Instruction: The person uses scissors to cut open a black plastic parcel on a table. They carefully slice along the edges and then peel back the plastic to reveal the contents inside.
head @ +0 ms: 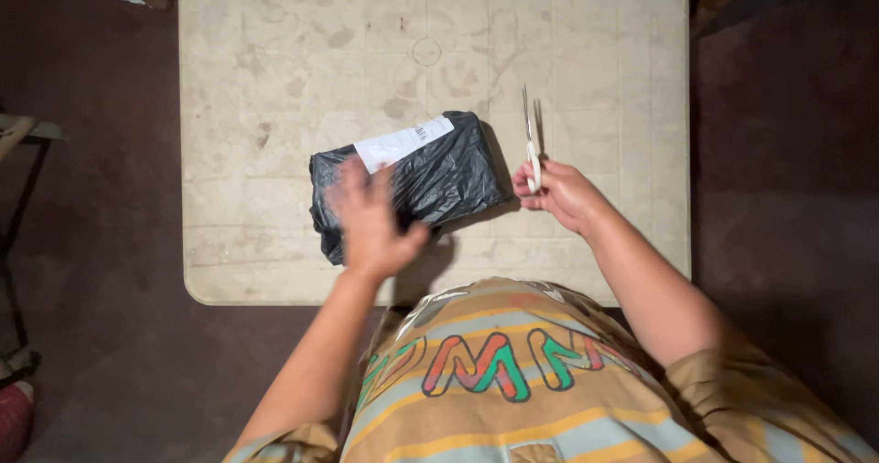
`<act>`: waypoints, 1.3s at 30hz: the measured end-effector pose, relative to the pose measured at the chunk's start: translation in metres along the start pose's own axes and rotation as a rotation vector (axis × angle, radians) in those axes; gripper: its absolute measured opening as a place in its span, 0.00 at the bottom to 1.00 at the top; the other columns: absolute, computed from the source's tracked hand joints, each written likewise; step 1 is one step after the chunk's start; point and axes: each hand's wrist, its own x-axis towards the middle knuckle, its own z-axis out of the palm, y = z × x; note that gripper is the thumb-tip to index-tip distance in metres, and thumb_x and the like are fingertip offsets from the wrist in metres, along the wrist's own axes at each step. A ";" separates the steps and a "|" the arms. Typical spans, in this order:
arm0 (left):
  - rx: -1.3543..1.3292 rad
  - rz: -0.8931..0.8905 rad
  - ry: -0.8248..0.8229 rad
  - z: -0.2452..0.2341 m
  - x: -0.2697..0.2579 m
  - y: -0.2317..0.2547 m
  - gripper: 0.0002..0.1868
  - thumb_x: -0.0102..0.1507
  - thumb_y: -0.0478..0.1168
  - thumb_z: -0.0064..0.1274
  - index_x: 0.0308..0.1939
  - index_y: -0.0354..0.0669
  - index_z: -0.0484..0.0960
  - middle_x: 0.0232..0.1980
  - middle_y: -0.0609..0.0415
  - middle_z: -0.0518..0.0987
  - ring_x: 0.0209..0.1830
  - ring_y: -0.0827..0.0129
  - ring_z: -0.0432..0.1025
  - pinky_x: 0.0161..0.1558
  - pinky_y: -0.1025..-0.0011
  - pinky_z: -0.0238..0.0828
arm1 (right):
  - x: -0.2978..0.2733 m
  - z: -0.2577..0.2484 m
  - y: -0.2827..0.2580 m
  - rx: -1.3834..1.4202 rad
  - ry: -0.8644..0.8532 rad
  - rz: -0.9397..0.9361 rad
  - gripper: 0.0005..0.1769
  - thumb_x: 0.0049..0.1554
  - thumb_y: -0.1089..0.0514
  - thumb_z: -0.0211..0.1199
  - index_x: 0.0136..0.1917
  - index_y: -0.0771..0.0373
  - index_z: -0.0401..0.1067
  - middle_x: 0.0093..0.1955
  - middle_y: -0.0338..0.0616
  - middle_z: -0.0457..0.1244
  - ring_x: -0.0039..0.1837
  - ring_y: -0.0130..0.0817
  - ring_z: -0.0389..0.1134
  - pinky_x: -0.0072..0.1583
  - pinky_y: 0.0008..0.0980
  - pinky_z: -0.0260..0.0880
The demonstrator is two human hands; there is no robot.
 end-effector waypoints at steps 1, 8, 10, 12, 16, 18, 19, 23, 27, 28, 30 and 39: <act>-0.027 0.070 -0.084 0.008 0.005 0.016 0.61 0.44 0.54 0.73 0.76 0.46 0.57 0.76 0.26 0.50 0.79 0.32 0.36 0.72 0.31 0.24 | -0.006 -0.004 0.005 0.013 0.014 0.033 0.13 0.63 0.50 0.61 0.53 0.62 0.72 0.50 0.45 0.68 0.50 0.34 0.69 0.51 0.36 0.72; 0.070 0.435 -0.192 0.082 0.043 0.068 0.44 0.50 0.44 0.67 0.69 0.50 0.69 0.77 0.40 0.58 0.81 0.39 0.42 0.72 0.31 0.28 | -0.042 -0.024 0.042 0.130 -0.064 0.113 0.11 0.60 0.54 0.64 0.50 0.63 0.70 0.48 0.46 0.68 0.48 0.35 0.70 0.47 0.34 0.71; 0.044 0.396 -0.151 0.099 0.045 0.066 0.29 0.53 0.39 0.65 0.58 0.50 0.78 0.75 0.45 0.63 0.82 0.41 0.45 0.74 0.32 0.28 | -0.051 -0.032 0.052 0.124 -0.053 0.143 0.11 0.58 0.55 0.66 0.50 0.64 0.71 0.47 0.46 0.68 0.47 0.34 0.69 0.46 0.32 0.70; -0.113 0.269 -0.182 0.109 0.046 0.059 0.13 0.53 0.35 0.64 0.41 0.48 0.84 0.73 0.50 0.68 0.82 0.43 0.48 0.76 0.33 0.29 | -0.057 -0.039 0.062 0.083 -0.036 0.179 0.12 0.57 0.57 0.68 0.50 0.64 0.72 0.46 0.45 0.68 0.46 0.32 0.68 0.46 0.31 0.69; -0.355 0.215 -0.108 0.121 0.045 0.050 0.11 0.51 0.32 0.63 0.35 0.47 0.83 0.68 0.48 0.72 0.78 0.43 0.52 0.75 0.35 0.30 | -0.068 -0.056 0.079 0.044 -0.082 0.201 0.14 0.54 0.55 0.71 0.49 0.64 0.72 0.45 0.44 0.67 0.44 0.30 0.66 0.45 0.30 0.68; -0.402 0.200 -0.069 0.124 0.045 0.049 0.10 0.52 0.32 0.63 0.35 0.48 0.82 0.67 0.50 0.74 0.79 0.45 0.55 0.77 0.37 0.31 | -0.071 -0.060 0.085 0.090 -0.123 0.184 0.17 0.55 0.51 0.74 0.47 0.64 0.71 0.43 0.45 0.66 0.43 0.31 0.64 0.44 0.30 0.67; -0.415 0.199 -0.063 0.125 0.045 0.048 0.10 0.52 0.32 0.62 0.35 0.48 0.82 0.67 0.50 0.75 0.79 0.45 0.55 0.77 0.37 0.31 | -0.075 -0.060 0.088 0.121 -0.156 0.183 0.20 0.54 0.48 0.73 0.47 0.64 0.71 0.43 0.45 0.66 0.42 0.31 0.65 0.44 0.30 0.67; -0.462 0.177 -0.060 0.125 0.047 0.045 0.10 0.50 0.33 0.63 0.33 0.47 0.81 0.65 0.49 0.76 0.78 0.45 0.56 0.77 0.39 0.32 | -0.086 -0.051 0.096 0.233 -0.325 0.164 0.29 0.49 0.35 0.73 0.46 0.61 0.71 0.45 0.44 0.66 0.46 0.31 0.66 0.49 0.31 0.69; -0.488 0.154 -0.065 0.127 0.049 0.046 0.09 0.50 0.34 0.64 0.32 0.46 0.81 0.65 0.49 0.77 0.77 0.45 0.57 0.78 0.39 0.32 | -0.095 -0.041 0.094 0.202 -0.492 0.150 0.35 0.47 0.28 0.72 0.43 0.62 0.70 0.46 0.43 0.66 0.50 0.33 0.67 0.55 0.33 0.69; -0.486 0.149 -0.065 0.127 0.049 0.046 0.09 0.50 0.34 0.64 0.32 0.46 0.81 0.65 0.48 0.77 0.77 0.45 0.57 0.78 0.39 0.32 | -0.096 -0.039 0.093 0.210 -0.505 0.159 0.35 0.47 0.28 0.72 0.43 0.62 0.70 0.47 0.43 0.66 0.51 0.33 0.67 0.55 0.33 0.69; -0.483 0.138 -0.066 0.129 0.049 0.046 0.09 0.50 0.34 0.63 0.32 0.46 0.81 0.65 0.48 0.77 0.77 0.45 0.57 0.77 0.40 0.32 | -0.097 -0.035 0.092 0.226 -0.529 0.179 0.35 0.47 0.28 0.73 0.44 0.61 0.69 0.47 0.42 0.65 0.52 0.33 0.66 0.57 0.34 0.68; -0.487 0.120 -0.044 0.131 0.049 0.046 0.07 0.52 0.33 0.62 0.32 0.45 0.81 0.64 0.48 0.78 0.77 0.46 0.58 0.78 0.41 0.32 | -0.090 -0.009 0.091 0.354 -0.416 0.113 0.33 0.48 0.27 0.69 0.44 0.58 0.68 0.45 0.43 0.65 0.51 0.32 0.67 0.55 0.33 0.69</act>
